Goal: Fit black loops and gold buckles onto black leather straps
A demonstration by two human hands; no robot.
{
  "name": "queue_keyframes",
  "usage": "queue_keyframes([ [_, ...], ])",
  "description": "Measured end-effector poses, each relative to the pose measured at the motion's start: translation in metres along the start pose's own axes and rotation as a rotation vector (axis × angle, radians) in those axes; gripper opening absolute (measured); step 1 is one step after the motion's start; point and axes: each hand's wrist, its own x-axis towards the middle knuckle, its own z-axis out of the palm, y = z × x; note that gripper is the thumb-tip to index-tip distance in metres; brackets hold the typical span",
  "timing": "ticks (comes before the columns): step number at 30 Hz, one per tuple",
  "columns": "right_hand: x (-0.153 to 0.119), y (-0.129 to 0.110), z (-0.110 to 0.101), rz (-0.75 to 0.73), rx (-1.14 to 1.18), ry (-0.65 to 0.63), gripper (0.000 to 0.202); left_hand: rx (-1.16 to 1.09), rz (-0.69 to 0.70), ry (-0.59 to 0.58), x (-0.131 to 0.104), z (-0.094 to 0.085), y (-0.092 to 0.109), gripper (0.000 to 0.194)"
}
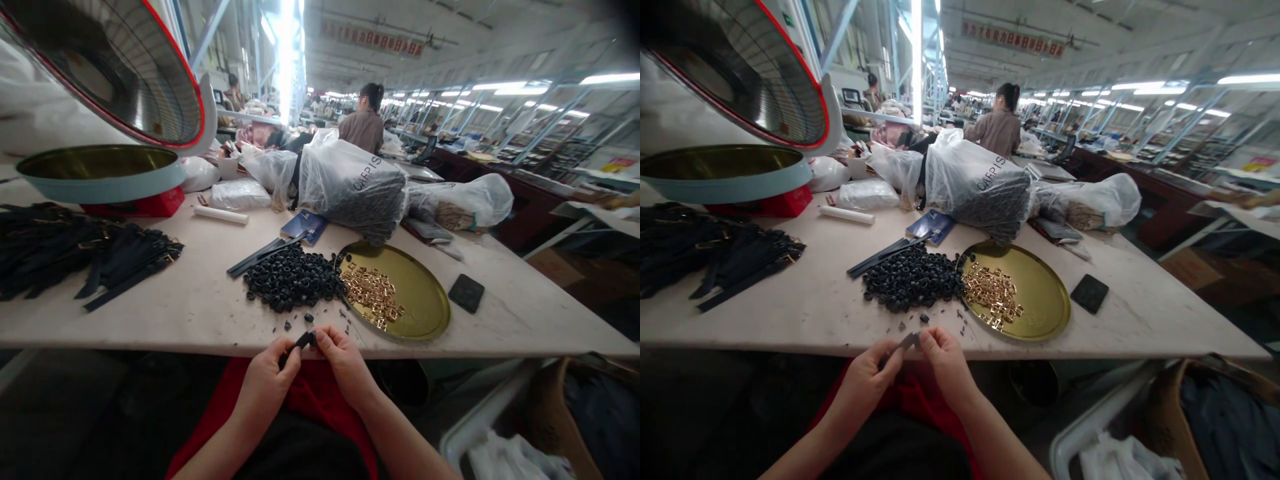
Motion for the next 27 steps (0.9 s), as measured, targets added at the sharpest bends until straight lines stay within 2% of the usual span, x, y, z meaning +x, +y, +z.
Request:
queue_keyframes([
  [2, 0.001, 0.003, -0.002, 0.014, 0.003, -0.003, 0.031, 0.014, -0.015, -0.071, 0.002, -0.001, -0.002, 0.025],
  [5, 0.002, 0.01, -0.008, 0.03, -0.002, -0.054, 0.028, 0.046, -0.034, -0.246, 0.009, -0.005, -0.004, 0.024],
  [9, 0.006, 0.019, -0.014, 0.084, 0.123, -0.124, 0.028, 0.047, -0.083, -0.407, 0.022, -0.004, -0.006, 0.023],
  [14, 0.012, 0.02, -0.014, 0.146, 0.127, -0.104, 0.028, -0.061, -0.053, -0.391, 0.025, -0.002, -0.003, 0.019],
  [18, 0.01, 0.017, -0.01, 0.102, 0.055, -0.07, 0.025, -0.16, -0.063, -0.332, 0.022, -0.004, -0.008, 0.025],
  [21, 0.005, 0.011, -0.006, 0.056, 0.026, -0.055, 0.029, -0.219, -0.096, -0.318, 0.02, -0.004, -0.014, 0.022],
  [24, 0.0, 0.005, -0.005, 0.096, 0.161, -0.108, 0.037, -0.304, -0.151, -0.346, 0.016, -0.005, -0.014, 0.021],
  [27, -0.005, 0.002, -0.004, 0.209, 0.298, -0.154, 0.028, -0.342, -0.18, -0.331, 0.01, -0.006, -0.006, 0.023],
])
